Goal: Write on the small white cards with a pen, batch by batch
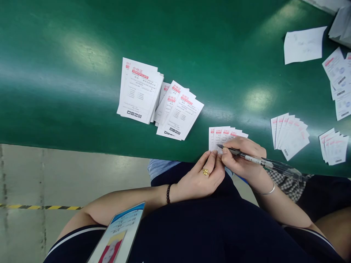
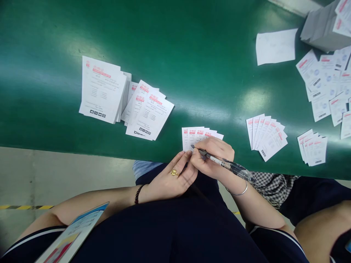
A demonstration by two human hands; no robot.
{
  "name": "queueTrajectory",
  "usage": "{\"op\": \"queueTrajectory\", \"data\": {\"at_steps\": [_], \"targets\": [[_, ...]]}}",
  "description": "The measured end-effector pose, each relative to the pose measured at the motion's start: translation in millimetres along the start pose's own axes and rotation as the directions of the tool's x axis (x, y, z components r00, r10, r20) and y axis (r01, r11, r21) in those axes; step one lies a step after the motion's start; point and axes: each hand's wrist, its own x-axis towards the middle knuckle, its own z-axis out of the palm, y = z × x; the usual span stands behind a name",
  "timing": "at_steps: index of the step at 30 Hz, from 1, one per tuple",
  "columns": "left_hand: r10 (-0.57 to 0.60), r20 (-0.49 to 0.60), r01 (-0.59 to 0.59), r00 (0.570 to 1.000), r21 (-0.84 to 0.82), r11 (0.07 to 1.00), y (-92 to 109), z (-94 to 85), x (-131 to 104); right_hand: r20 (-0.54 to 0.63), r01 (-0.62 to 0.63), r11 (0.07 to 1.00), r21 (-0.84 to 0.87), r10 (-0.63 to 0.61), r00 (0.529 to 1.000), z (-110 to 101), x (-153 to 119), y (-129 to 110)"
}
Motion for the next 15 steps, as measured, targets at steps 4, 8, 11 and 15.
{"op": "queueTrajectory", "data": {"at_steps": [4, 8, 11, 15], "targets": [[0.01, 0.016, -0.01, 1.0, 0.011, 1.0, 0.0, 0.5, -1.4, -0.006, -0.003, 1.0, -0.021, 0.003, 1.0, 1.1, -0.4, -0.3], [0.005, 0.014, -0.005, 1.0, -0.017, 1.0, 0.8, 1.3, -2.1, -0.001, -0.012, 1.0, -0.012, 0.012, 1.0, 1.4, -1.1, -0.1], [0.006, -0.002, -0.006, 1.0, -0.029, 1.0, 1.2, 2.3, -2.0, -0.004, -0.008, 1.0, 0.007, 0.008, 1.0, 1.5, -1.1, 0.1], [0.011, -0.009, -0.011, 1.0, 0.018, 1.0, 0.0, 2.2, -0.8, -0.012, 0.001, 1.0, 0.017, -0.001, 1.0, 1.7, -0.9, -0.1]]}}
